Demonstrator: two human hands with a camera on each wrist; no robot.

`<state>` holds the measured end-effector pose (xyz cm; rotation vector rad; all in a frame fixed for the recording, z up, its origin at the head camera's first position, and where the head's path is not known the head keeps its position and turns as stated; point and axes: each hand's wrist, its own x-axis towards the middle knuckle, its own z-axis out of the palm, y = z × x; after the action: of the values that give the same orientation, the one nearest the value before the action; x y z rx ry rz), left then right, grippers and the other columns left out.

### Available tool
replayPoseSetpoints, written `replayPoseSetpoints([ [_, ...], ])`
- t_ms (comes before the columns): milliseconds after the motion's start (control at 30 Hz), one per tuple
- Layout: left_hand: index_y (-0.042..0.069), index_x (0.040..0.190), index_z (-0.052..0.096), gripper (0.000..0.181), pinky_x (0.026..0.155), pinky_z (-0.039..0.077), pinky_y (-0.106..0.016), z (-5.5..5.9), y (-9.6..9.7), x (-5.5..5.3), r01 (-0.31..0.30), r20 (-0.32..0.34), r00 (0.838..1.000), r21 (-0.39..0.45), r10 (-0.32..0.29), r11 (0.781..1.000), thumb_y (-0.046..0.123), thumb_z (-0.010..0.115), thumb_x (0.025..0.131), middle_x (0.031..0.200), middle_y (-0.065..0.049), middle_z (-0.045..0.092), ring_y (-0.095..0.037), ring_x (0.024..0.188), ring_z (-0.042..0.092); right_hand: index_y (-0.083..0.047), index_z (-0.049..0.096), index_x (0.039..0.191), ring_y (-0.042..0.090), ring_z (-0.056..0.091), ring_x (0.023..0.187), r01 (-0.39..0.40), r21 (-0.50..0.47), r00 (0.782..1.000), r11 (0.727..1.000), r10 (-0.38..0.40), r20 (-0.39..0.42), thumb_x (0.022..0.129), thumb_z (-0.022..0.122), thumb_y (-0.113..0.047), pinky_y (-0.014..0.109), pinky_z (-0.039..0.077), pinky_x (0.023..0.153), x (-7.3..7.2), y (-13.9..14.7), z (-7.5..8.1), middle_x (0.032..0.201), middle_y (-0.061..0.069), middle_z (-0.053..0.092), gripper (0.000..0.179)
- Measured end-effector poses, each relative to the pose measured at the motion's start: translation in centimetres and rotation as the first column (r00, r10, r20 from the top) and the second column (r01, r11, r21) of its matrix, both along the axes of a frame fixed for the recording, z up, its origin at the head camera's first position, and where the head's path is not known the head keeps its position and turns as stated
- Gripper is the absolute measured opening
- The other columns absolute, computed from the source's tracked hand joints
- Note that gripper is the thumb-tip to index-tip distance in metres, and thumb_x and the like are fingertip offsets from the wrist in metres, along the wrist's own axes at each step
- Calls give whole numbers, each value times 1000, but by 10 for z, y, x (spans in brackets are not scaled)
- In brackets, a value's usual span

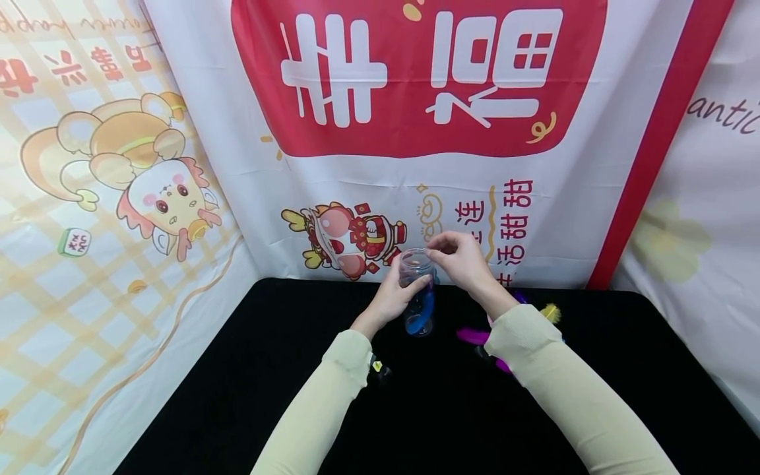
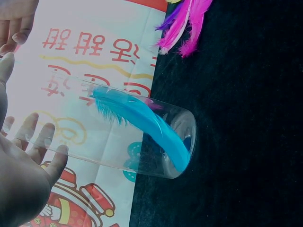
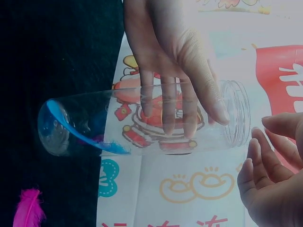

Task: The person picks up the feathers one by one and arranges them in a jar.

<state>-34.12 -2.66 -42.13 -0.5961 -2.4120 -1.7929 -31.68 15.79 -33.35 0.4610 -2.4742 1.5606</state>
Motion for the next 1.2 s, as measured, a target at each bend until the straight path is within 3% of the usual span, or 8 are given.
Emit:
replayPoseSetpoints([
  [233, 17, 152, 35, 68, 111, 43, -46, 1, 0, 1, 4, 1, 1000, -2, -4, 1000, 38, 71, 98, 142, -12, 54, -24, 130, 53, 3, 72, 113, 15, 60, 81, 11, 10, 1000, 1000, -11, -5, 97, 72, -14, 25, 49, 65, 1, 2, -1, 102, 16, 72, 23],
  [600, 19, 153, 34, 69, 111, 42, -50, -1, 0, -1, 4, 23, 1000, -1, -4, 1000, 40, 70, 98, 140, -8, 56, -22, 129, 53, 1, 71, 117, 24, 64, 95, 17, 55, 999, 998, -19, 38, 100, 67, -16, 33, 51, 77, 1, 8, -3, 109, 16, 72, 24],
  [933, 19, 152, 34, 68, 112, 41, -54, 0, 1, 0, 1, 19, 1000, 7, -1, 1000, 37, 71, 98, 141, -10, 56, -25, 129, 53, 3, 71, 113, 16, 63, 88, 11, 44, 1000, 999, -11, -1, 98, 70, -14, 27, 51, 70, 3, 11, -7, 105, 16, 72, 22],
  [1200, 19, 152, 35, 69, 112, 41, -52, 0, 1, 0, -9, 22, 1000, 5, 9, 1000, 40, 71, 97, 143, -11, 54, -26, 132, 52, -1, 72, 111, 21, 63, 92, 24, 71, 1000, 997, -26, 18, 99, 70, -19, 27, 51, 73, 4, 18, -11, 107, 16, 71, 22],
])
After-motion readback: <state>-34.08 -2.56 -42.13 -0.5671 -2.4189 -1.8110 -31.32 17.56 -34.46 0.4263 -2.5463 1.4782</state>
